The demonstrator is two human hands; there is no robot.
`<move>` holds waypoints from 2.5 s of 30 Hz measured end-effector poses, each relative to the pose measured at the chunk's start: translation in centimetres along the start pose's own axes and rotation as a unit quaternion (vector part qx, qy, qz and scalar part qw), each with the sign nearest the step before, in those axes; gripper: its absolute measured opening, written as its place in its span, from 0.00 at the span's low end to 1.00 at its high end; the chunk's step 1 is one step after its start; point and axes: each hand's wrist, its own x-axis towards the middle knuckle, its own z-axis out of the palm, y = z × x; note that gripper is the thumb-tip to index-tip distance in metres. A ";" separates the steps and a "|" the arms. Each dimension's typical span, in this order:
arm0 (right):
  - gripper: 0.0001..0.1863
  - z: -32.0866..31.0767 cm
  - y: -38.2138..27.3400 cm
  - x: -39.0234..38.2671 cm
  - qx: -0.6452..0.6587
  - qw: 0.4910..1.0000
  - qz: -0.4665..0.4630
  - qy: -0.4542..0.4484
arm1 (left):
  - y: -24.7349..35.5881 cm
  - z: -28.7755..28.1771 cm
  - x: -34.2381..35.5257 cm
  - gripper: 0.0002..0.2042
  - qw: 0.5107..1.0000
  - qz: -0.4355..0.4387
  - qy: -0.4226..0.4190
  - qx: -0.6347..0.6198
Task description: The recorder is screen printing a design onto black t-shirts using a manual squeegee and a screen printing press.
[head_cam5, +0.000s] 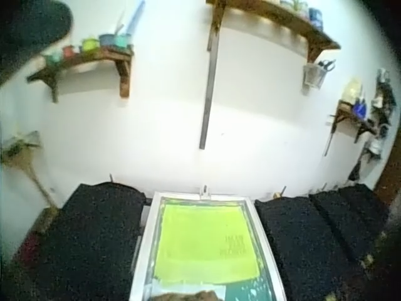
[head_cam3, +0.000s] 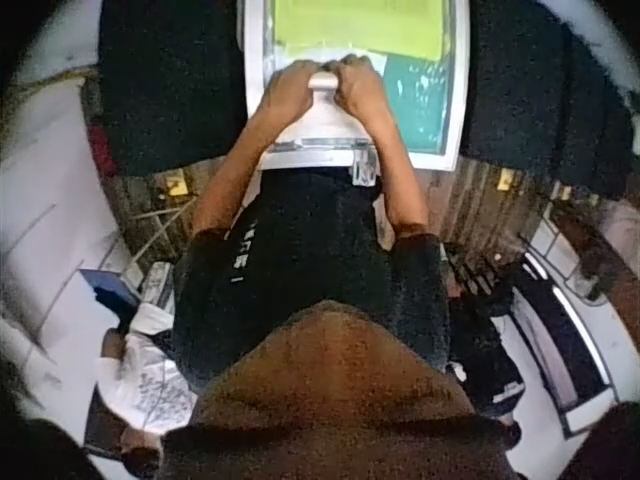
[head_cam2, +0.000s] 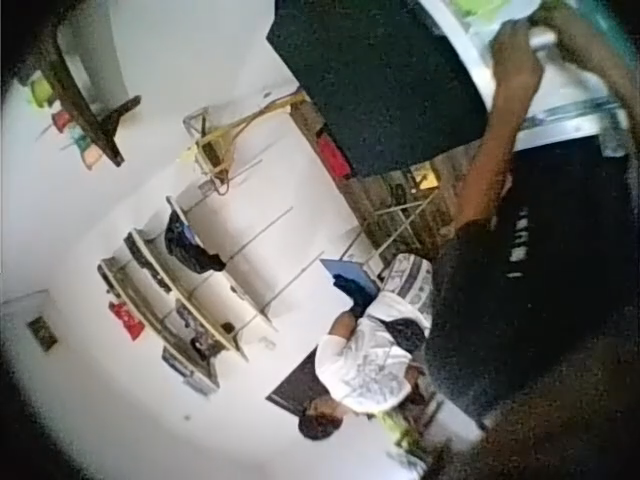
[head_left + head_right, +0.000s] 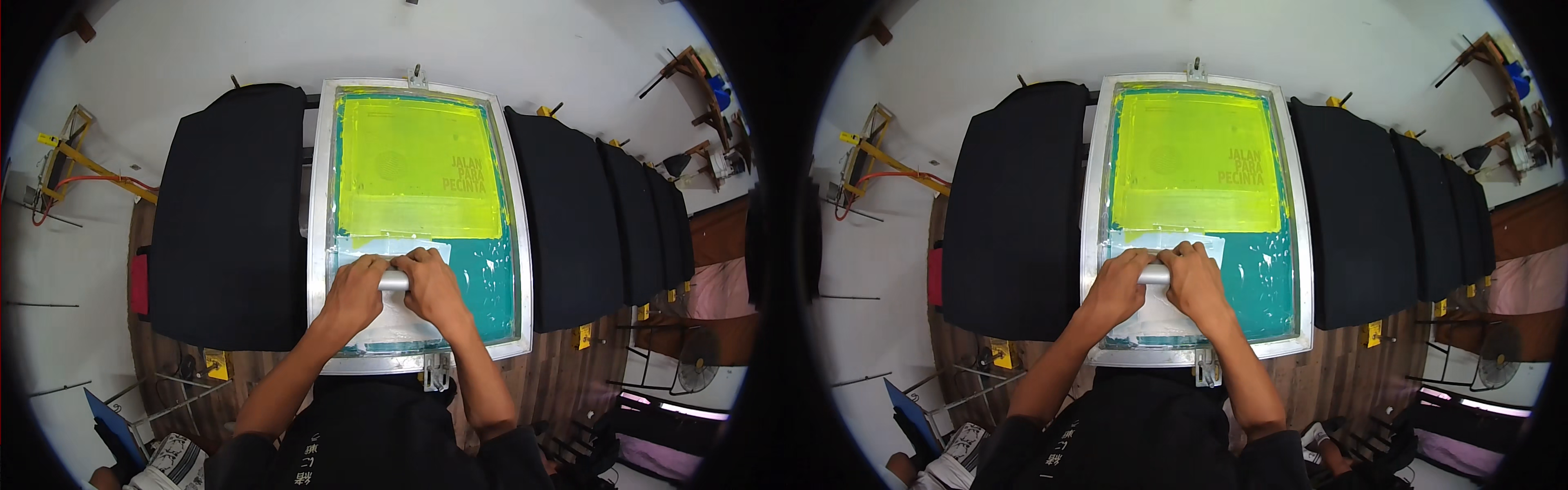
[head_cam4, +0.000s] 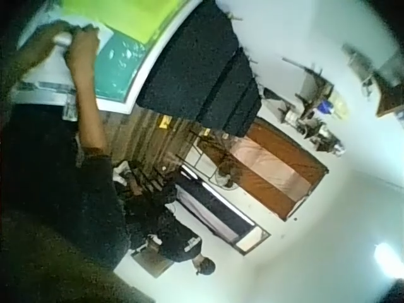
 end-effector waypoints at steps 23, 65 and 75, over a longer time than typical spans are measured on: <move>0.20 -1.2 -0.6 -2.1 -0.041 0.999 -0.016 -0.025 | 1.9 -0.5 -2.4 0.23 0.999 -0.022 -0.040 -0.029; 0.13 1.3 -1.5 -9.1 0.003 0.997 -0.030 0.072 | 6.6 0.0 -6.9 0.23 0.999 0.007 -0.019 0.028; 0.13 4.8 -1.0 -10.2 0.002 0.998 -0.027 0.063 | 4.2 2.6 -8.2 0.29 0.999 -0.019 -0.019 0.028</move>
